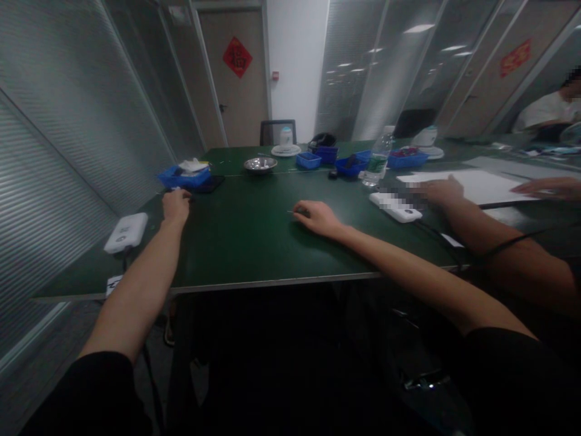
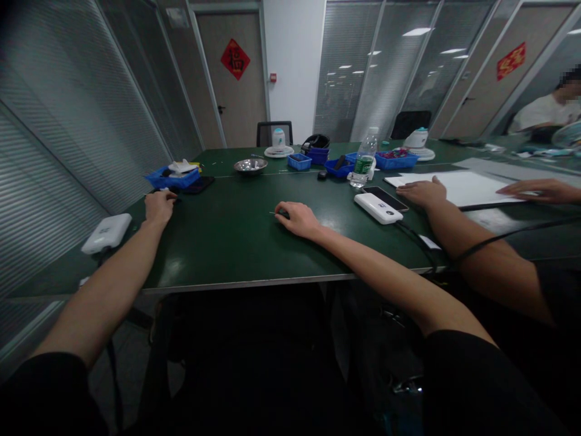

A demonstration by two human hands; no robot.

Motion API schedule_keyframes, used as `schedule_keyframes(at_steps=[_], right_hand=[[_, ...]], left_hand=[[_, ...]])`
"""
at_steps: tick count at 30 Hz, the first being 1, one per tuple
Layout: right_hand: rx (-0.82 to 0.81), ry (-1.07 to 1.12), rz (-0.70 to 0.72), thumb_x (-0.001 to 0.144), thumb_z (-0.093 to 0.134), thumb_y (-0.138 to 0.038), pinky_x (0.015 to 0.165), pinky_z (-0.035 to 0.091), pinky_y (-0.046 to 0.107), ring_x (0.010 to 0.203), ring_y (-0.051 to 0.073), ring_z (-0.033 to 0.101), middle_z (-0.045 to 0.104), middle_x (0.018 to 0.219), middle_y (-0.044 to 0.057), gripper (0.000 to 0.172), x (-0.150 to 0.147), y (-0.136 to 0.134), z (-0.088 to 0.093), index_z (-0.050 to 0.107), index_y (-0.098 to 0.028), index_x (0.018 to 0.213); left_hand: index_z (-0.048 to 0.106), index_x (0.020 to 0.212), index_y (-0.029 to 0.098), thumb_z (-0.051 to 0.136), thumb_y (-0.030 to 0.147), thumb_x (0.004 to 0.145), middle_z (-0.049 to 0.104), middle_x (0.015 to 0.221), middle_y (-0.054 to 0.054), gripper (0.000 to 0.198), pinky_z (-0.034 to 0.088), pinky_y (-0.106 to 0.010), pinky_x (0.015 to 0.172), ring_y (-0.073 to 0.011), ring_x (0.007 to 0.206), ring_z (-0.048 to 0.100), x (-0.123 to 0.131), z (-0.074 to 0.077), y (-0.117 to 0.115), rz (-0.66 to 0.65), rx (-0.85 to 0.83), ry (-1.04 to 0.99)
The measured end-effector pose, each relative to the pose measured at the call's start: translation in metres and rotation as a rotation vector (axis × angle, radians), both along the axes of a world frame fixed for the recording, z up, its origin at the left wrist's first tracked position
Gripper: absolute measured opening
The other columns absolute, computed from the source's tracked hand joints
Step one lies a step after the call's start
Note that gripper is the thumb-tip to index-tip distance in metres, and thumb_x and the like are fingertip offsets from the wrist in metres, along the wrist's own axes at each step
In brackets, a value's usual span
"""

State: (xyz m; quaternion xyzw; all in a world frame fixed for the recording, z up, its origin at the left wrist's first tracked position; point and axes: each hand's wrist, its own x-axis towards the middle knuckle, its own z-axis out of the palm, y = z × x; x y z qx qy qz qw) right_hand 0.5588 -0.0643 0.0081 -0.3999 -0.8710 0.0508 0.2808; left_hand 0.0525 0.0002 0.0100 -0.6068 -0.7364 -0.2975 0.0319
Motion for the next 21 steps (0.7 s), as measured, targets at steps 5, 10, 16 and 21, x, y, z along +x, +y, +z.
schedule_keyframes(at_steps=[5,10,16,21], right_hand=[[-0.001,0.004,0.014,0.102,0.062,-0.039,0.082,0.051,0.034,0.091,0.022,0.069,0.076,0.108,0.007,0.022,-0.0001,-0.0017,0.0002,0.071,-0.023,0.115],[0.003,-0.014,0.019,0.102,0.061,-0.039,0.082,0.050,0.034,0.092,0.022,0.069,0.076,0.108,0.007,0.023,0.0004,-0.0011,0.0002,0.071,-0.023,0.116],[-0.001,-0.031,0.001,0.102,0.061,-0.038,0.080,0.049,0.033,0.092,0.023,0.069,0.076,0.108,0.007,0.023,0.0002,-0.0016,0.0016,0.071,-0.023,0.116],[0.000,-0.024,0.002,0.102,0.062,-0.037,0.080,0.049,0.032,0.092,0.023,0.069,0.076,0.108,0.007,0.022,0.0000,-0.0034,0.0026,0.070,-0.023,0.116]], left_hand=[[0.076,0.121,0.007,0.065,0.016,0.101,0.070,0.101,-0.005,0.024,0.038,-0.029,0.105,-0.0175,0.094,0.053,0.0017,0.0011,-0.0025,0.076,0.077,0.016],[0.076,0.123,0.008,0.065,0.018,0.101,0.073,0.113,-0.008,0.026,0.039,-0.033,0.106,-0.0202,0.099,0.055,0.0006,-0.0002,-0.0021,0.093,0.063,0.022],[0.077,0.120,0.009,0.066,0.018,0.098,0.075,0.116,-0.012,0.026,0.041,-0.033,0.104,-0.0225,0.101,0.060,0.0000,-0.0024,0.0010,0.117,0.051,-0.023],[0.074,0.126,0.007,0.066,0.018,0.100,0.076,0.118,-0.010,0.030,0.041,-0.026,0.103,-0.0185,0.103,0.062,-0.0053,-0.0017,0.0024,0.133,0.196,-0.145]])
